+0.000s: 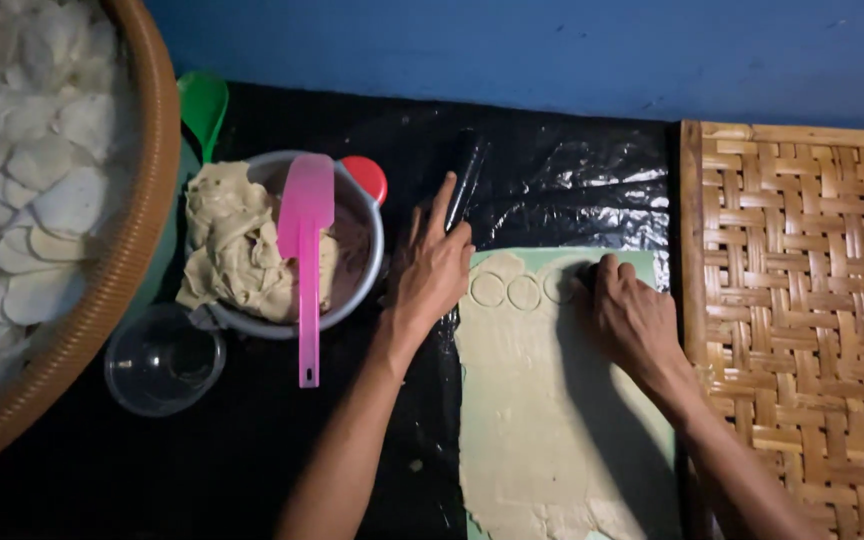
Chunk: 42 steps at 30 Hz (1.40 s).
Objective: The person uses a rolling pin to flatten dough on a green mat, then uses a circular cutter to cut out multiple round pieces. The cut dough circles are transferred to a woven tray using a pink spatula.
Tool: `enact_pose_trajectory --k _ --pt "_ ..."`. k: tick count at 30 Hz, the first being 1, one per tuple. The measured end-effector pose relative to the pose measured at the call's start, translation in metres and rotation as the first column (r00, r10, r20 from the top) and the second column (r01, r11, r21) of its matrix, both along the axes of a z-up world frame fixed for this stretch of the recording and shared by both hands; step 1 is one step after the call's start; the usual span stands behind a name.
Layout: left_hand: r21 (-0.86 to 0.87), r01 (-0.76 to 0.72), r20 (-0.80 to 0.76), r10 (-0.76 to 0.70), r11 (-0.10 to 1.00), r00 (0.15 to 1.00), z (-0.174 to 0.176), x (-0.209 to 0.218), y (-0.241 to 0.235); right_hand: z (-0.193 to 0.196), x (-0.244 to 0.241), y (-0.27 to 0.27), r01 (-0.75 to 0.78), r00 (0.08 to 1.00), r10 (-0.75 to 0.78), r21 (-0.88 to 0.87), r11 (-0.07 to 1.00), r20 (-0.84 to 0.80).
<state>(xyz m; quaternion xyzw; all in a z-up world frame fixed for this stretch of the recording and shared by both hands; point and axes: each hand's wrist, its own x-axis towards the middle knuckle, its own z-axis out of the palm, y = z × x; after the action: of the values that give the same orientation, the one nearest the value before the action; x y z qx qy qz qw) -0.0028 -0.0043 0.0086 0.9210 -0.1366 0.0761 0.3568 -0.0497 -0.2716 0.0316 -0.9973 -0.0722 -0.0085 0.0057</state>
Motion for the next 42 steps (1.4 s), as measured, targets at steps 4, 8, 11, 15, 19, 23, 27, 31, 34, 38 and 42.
enact_pose_trajectory --k 4,8,11,15,19,23,27,31,34,38,42 --pt "0.0 0.014 0.09 -0.014 1.0 0.996 0.001 0.001 -0.001 -0.009 0.001 0.0 0.083 0.996 -0.081 -0.051 0.995 0.035" --pt "-0.021 -0.005 0.081 0.006 1.0 0.997 -0.007 0.0 0.002 -0.001 -0.005 -0.002 0.173 0.983 -0.167 0.08 0.982 -0.073" --pt "-0.06 -0.005 0.104 0.011 0.998 0.994 -0.01 0.005 0.001 0.016 -0.023 0.024 0.23 0.973 -0.228 0.309 0.923 -0.044" --pt "-0.105 0.031 0.183 -0.012 0.994 0.983 -0.023 0.004 0.004 0.016 -0.05 0.073 0.026 0.996 0.02 0.484 0.875 -0.09" --pt "-0.121 0.029 0.172 -0.007 0.992 0.985 -0.022 0.005 0.004 0.012 -0.052 0.099 -0.115 0.983 0.161 0.381 0.917 -0.091" --pt "-0.13 0.03 0.193 -0.005 0.991 0.981 -0.028 0.006 0.004 0.01 -0.046 0.117 -0.204 0.972 0.225 0.252 0.946 -0.059" --pt "-0.102 0.025 0.16 -0.009 0.994 0.987 -0.022 0.006 0.004 -0.001 -0.046 0.132 -0.103 0.986 0.113 0.084 0.991 -0.12" --pt "-0.104 0.041 0.164 -0.023 0.994 0.986 -0.024 0.006 0.003 -0.014 -0.046 0.125 -0.149 0.988 0.151 0.049 0.988 -0.024" --pt "-0.082 0.021 0.209 -0.004 0.996 0.978 -0.02 0.004 0.006 -0.005 -0.04 0.122 -0.343 0.939 0.344 0.116 0.932 0.017" --pt "-0.069 0.025 0.174 -0.013 0.997 0.985 -0.013 0.001 0.004 -0.017 -0.05 0.128 -0.193 0.981 0.193 0.015 0.981 -0.003" --pt "-0.01 0.003 0.118 -0.002 1.0 0.993 -0.009 0.001 0.005 -0.013 -0.042 0.119 -0.242 0.965 0.248 0.072 0.967 -0.086"
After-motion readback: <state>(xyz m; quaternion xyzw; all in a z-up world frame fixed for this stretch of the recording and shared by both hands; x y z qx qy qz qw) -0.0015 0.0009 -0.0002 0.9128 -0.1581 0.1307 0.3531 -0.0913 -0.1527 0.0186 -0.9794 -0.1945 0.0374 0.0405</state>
